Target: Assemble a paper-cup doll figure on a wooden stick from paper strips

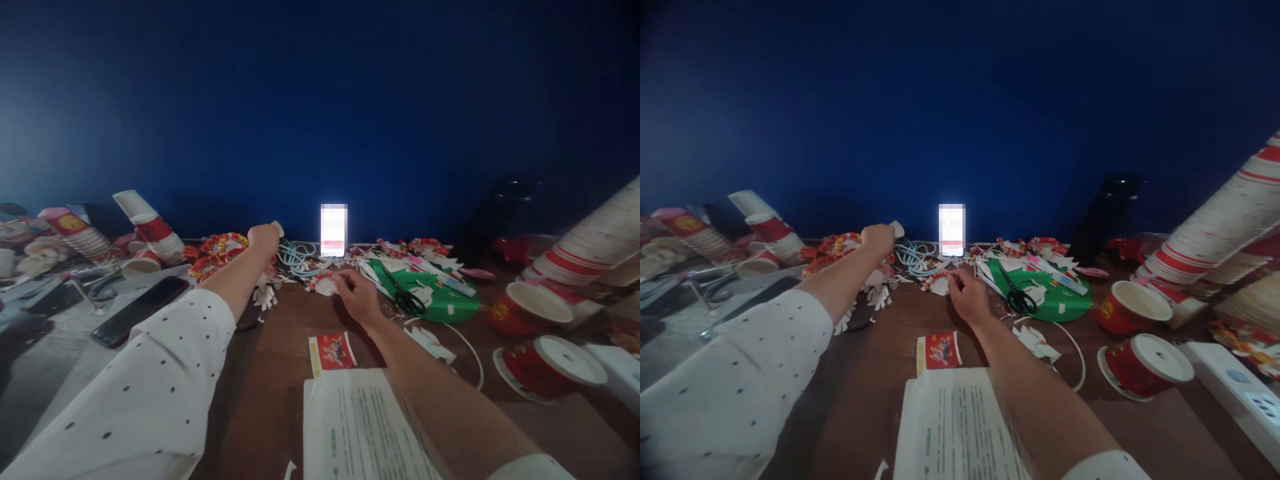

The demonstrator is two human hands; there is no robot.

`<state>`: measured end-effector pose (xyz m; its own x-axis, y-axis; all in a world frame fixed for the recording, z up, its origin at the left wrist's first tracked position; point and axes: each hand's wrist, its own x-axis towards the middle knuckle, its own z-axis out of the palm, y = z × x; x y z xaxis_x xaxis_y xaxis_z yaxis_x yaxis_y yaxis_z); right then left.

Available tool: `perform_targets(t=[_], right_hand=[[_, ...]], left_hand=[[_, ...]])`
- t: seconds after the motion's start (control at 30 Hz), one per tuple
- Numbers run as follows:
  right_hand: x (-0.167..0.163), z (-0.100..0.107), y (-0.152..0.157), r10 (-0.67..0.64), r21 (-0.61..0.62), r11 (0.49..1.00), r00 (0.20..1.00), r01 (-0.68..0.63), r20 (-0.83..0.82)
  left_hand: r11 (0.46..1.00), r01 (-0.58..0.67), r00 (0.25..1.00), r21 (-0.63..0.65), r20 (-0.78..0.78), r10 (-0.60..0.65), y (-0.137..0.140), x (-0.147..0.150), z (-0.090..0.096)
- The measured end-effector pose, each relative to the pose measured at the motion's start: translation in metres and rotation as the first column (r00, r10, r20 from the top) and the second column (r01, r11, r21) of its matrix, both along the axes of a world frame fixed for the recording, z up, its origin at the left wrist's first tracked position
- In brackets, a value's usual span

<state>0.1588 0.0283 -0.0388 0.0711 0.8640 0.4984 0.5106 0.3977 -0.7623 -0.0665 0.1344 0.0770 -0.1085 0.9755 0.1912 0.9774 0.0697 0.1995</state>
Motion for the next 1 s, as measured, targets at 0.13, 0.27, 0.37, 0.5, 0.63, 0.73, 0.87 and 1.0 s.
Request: perform_targets(t=[0.13,0.27,0.37,0.5,0.63,0.73,0.87,1.0], right_hand=[[0.000,-0.002,0.000,-0.001,0.035,0.999,1.000,0.001,0.006],[-0.002,-0.001,0.001,0.031,0.022,0.999,0.998,-0.030,-0.053],[-0.004,0.005,0.000,0.071,-0.006,0.997,0.979,-0.073,-0.194],[-0.006,0.019,-0.003,0.101,-0.122,0.970,0.808,-0.209,-0.580],[-0.005,0.028,-0.004,0.078,-0.191,0.931,0.678,-0.312,-0.730],[-0.004,0.030,-0.002,0.059,-0.186,0.918,0.583,-0.350,-0.810],[-0.003,0.036,-0.001,0.047,-0.170,0.902,0.482,-0.397,-0.875],[-0.003,0.046,-0.006,0.080,-0.171,0.895,0.526,-0.412,-0.847]], left_hand=[[0.995,0.046,0.996,0.084,-0.080,-0.039,-0.014,-0.005,0.015],[0.923,-0.138,0.842,0.359,0.533,-0.082,-0.034,0.008,0.008],[0.968,-0.139,0.154,0.210,0.970,-0.189,-0.053,0.031,-0.020],[0.982,0.119,-0.259,0.150,0.959,-0.115,-0.081,0.060,-0.063],[0.966,0.229,-0.175,0.117,0.981,-0.077,-0.095,0.072,-0.092],[0.955,0.267,-0.016,0.131,0.991,-0.132,-0.096,0.072,-0.102],[0.919,0.305,0.012,0.250,0.964,-0.266,-0.096,0.067,-0.101],[0.891,0.318,-0.255,0.323,0.935,-0.248,-0.095,0.061,-0.089]])
